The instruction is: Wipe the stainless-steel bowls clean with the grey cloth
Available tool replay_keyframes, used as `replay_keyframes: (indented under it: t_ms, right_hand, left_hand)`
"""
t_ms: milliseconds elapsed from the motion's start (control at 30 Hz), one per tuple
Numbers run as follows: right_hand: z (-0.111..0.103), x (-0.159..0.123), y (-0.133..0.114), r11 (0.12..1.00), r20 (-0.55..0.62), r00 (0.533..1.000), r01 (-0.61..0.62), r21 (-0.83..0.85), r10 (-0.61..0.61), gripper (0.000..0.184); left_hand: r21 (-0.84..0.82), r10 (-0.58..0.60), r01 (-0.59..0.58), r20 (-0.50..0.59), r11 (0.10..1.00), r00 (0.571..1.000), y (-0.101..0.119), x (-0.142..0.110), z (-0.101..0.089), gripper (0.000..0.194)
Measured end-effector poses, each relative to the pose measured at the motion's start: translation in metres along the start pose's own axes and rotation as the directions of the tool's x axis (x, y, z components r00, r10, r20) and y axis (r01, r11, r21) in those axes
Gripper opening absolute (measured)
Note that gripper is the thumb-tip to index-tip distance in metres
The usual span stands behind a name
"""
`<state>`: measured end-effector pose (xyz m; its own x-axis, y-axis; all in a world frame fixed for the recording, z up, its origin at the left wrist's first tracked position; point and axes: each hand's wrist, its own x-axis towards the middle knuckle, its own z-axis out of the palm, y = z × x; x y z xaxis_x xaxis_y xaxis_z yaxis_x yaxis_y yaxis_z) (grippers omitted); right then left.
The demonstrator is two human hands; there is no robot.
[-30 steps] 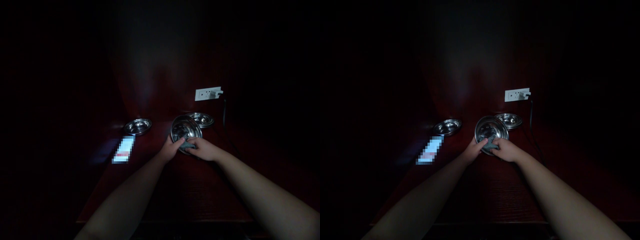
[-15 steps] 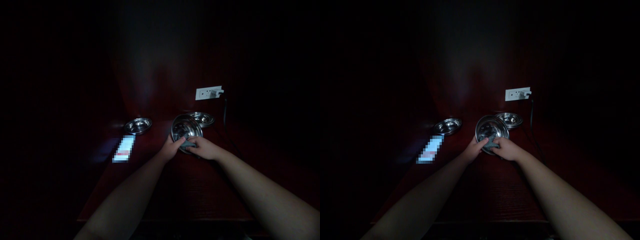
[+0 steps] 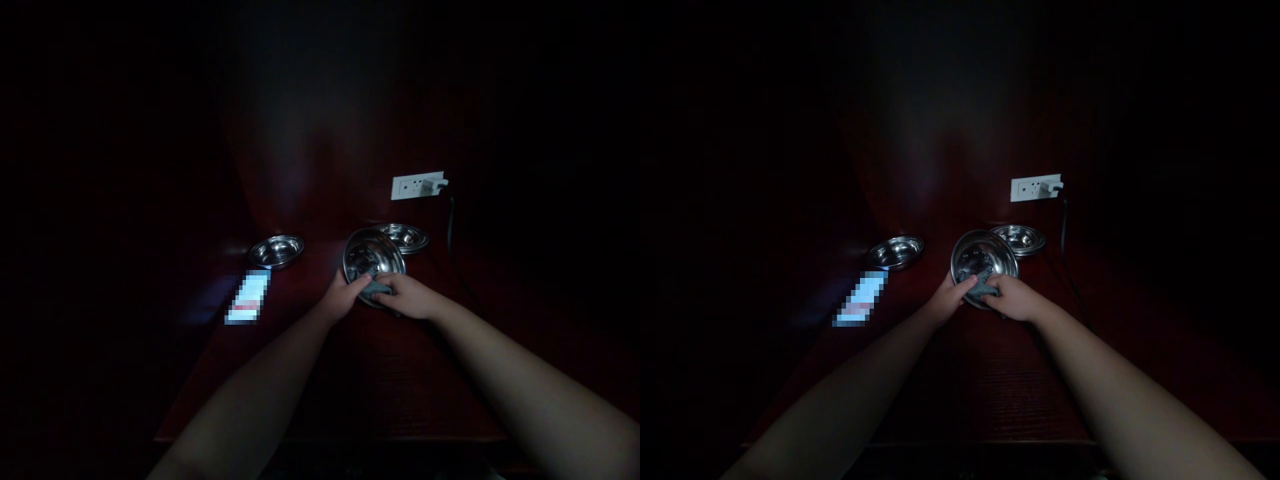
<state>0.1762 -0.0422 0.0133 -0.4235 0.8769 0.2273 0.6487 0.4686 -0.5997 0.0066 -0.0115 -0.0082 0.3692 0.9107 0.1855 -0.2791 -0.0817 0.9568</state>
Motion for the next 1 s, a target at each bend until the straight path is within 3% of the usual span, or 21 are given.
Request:
replay_keyframes:
  t_ms: [1000]
  right_hand:
    - [-0.001,-0.0002,-0.0058,0.999,-0.016,1.0,0.025,-0.03,-0.025,0.011]
  left_hand:
    - [-0.019,-0.009,0.009,-0.015,1.0,1.0,0.0025,-0.0015,0.0033,0.049]
